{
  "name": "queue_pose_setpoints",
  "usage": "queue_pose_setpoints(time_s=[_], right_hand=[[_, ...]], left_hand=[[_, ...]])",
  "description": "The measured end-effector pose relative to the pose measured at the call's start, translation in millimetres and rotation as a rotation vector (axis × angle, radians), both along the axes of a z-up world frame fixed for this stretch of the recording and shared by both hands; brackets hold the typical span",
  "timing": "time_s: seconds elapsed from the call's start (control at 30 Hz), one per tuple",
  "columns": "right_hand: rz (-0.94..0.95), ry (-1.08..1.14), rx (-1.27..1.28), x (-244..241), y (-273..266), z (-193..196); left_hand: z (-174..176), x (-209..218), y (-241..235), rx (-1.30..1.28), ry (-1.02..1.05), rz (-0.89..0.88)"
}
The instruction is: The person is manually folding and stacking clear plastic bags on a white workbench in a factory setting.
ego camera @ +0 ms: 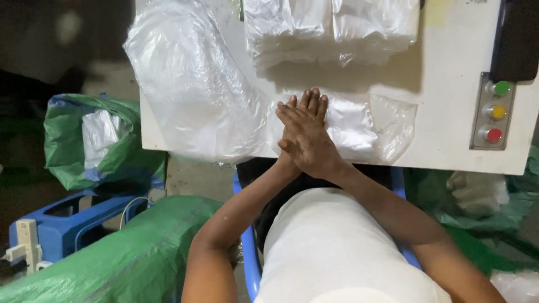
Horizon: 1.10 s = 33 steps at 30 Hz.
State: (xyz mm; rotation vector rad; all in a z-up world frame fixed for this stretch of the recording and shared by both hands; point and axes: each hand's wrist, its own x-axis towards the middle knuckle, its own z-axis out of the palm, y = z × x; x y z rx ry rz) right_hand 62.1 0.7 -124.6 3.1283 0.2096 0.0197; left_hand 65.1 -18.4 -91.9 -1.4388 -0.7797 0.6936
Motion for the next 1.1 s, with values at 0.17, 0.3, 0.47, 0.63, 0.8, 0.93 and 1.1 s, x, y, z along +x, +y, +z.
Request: queue_pose_setpoints(time_s=[0.17,0.3,0.47,0.63,0.8,0.93,1.1], right_hand=[[0.737,-0.04,0.618,55.2,-97.1,-2.9],[0.536,-0.179,0.558,57.0,-159.4,1.8],[-0.042,0.623,1.199,63.4,-184.5,-25.3],[-0.103,1.08,1.559,82.8,-171.3,-6.2],[0.048,0.877,1.262,63.5,-182.0,-8.8],[0.064,1.03,1.343,61.4,-197.2,-1.1],[0.35,0.886,1.513,43.0,-187.9,28.6]], left_hand=[[-41.3,-22.4,55.2,-1.596,-1.121,-0.797],[-46.0,-24.2,58.0,-1.484,-1.333,-0.876],[-50.9,-24.5,59.1,-1.548,-1.471,-0.826],[-50.6,-23.4,61.5,-1.56,-1.576,-0.841],[-40.5,-42.8,65.2,-1.732,-1.973,-0.748],[5.7,-61.9,89.1,-2.55,-1.748,0.24],[-6.1,-93.6,152.7,-2.407,-1.921,0.259]])
